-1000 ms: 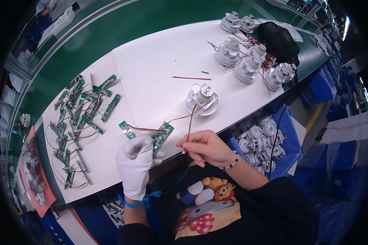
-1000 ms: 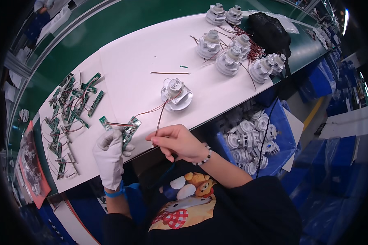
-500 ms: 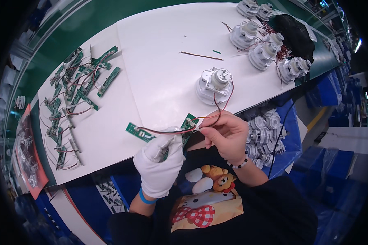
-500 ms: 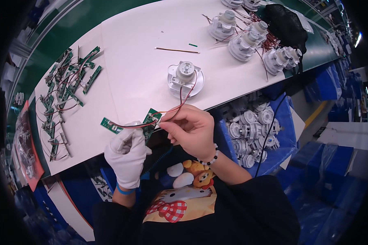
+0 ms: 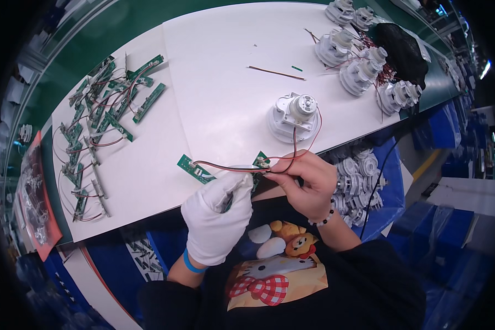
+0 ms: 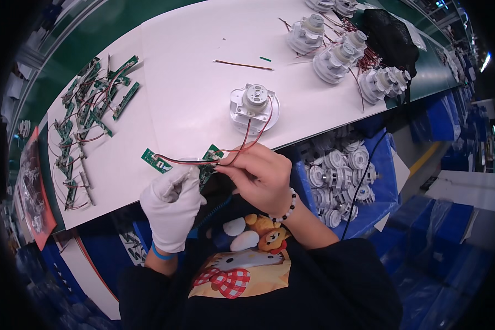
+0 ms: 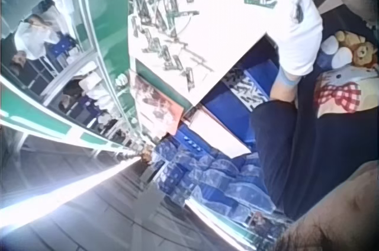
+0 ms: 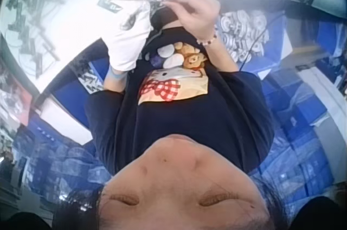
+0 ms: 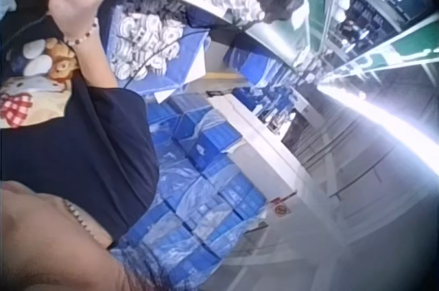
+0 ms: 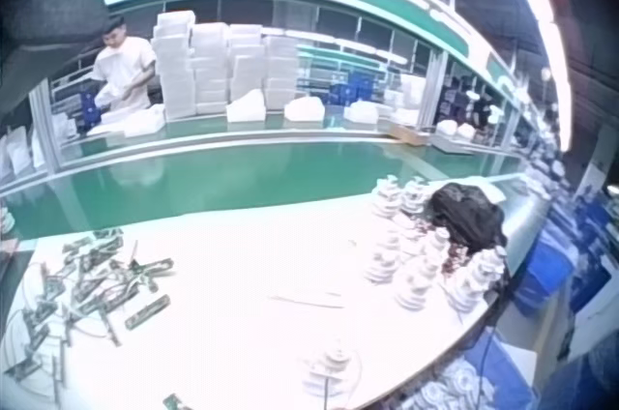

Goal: The person assembles electronic components by hand, connecting wires to green circuit boards and white circular housings. They repeatedly pick up parts, insert wires into the housings, and attach the boards, placing the finished units on the table.

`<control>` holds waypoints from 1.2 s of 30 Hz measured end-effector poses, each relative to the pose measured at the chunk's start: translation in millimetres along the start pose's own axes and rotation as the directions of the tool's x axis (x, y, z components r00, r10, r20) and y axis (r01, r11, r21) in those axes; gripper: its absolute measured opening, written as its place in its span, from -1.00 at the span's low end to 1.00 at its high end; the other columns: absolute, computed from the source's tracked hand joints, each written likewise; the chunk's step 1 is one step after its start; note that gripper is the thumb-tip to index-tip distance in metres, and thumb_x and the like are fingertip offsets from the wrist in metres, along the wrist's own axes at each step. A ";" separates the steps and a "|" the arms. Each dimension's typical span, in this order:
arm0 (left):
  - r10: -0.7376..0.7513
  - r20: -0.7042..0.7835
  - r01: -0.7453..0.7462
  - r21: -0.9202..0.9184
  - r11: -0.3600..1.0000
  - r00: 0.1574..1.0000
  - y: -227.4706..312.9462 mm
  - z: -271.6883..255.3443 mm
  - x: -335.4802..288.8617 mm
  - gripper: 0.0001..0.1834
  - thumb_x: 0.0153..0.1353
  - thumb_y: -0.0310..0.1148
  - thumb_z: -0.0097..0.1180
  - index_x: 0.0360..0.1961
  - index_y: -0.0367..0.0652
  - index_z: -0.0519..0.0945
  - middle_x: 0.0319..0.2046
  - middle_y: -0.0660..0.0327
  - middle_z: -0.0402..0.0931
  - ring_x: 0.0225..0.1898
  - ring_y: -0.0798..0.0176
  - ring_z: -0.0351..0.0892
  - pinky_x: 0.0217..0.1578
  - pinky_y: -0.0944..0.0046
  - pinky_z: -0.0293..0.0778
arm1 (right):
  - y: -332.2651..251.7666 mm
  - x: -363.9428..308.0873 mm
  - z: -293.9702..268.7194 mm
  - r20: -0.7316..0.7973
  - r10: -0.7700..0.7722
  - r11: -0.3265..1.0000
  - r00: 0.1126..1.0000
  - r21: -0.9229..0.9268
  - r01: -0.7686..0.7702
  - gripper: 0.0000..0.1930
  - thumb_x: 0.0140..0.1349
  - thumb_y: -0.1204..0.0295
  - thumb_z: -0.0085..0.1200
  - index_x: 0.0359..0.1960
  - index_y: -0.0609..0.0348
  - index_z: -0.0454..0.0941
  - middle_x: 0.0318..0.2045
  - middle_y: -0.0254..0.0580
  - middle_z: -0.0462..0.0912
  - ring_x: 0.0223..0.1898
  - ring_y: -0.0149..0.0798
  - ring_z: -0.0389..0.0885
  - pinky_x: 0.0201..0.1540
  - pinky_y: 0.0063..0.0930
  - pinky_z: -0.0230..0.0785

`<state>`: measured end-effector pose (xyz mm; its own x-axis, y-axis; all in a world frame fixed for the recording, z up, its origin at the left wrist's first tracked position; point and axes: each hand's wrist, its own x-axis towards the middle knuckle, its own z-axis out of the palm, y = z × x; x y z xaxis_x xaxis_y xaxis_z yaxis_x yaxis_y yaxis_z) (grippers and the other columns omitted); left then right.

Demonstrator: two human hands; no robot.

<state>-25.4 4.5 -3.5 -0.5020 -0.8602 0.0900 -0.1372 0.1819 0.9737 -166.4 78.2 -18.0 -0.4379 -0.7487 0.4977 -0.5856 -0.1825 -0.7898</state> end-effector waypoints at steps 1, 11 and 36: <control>-0.005 0.005 0.005 0.003 1.000 1.000 0.3 -0.6 -0.3 -0.88 -0.01 -0.59 0.14 -0.38 -0.29 0.57 -0.63 0.17 0.49 -0.65 0.46 0.40 -0.59 0.48 0.33 | -0.8 -0.3 0.0 0.011 -0.009 1.000 1.000 -0.022 0.009 -0.81 -0.22 0.71 0.23 -0.48 0.33 0.56 -0.51 -0.16 0.57 -0.56 -0.39 0.51 -0.54 -0.65 0.31; 0.168 0.124 -0.183 0.127 0.975 0.978 8.0 -4.3 1.9 -0.84 -0.04 -0.59 0.14 -0.35 -0.22 0.57 -0.54 0.13 0.54 -0.58 0.22 0.54 -0.54 0.39 0.43 | -5.8 4.0 -6.4 0.095 -0.128 0.978 0.987 -0.151 0.142 -0.82 -0.16 0.65 0.21 -0.44 0.29 0.55 -0.51 -0.14 0.54 -0.58 -0.26 0.54 -0.57 -0.57 0.37; 0.259 0.123 -0.277 0.160 0.947 0.958 11.1 5.0 0.5 -0.89 0.01 -0.68 0.08 -0.41 -0.28 0.53 -0.49 0.15 0.54 -0.63 0.40 0.52 -0.65 0.49 0.42 | -1.8 -14.8 -1.9 0.366 0.508 0.288 0.780 0.781 -0.554 -0.75 0.10 0.63 0.00 -0.14 0.38 0.45 -0.55 -0.28 0.52 -0.67 -0.58 0.39 -0.72 -0.78 0.19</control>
<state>-31.4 8.5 6.4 -0.6214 -0.7183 0.3128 -0.1276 0.4868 0.8641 -160.1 90.8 -23.2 -0.3888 -0.9100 -0.1441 0.6066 -0.1352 -0.7834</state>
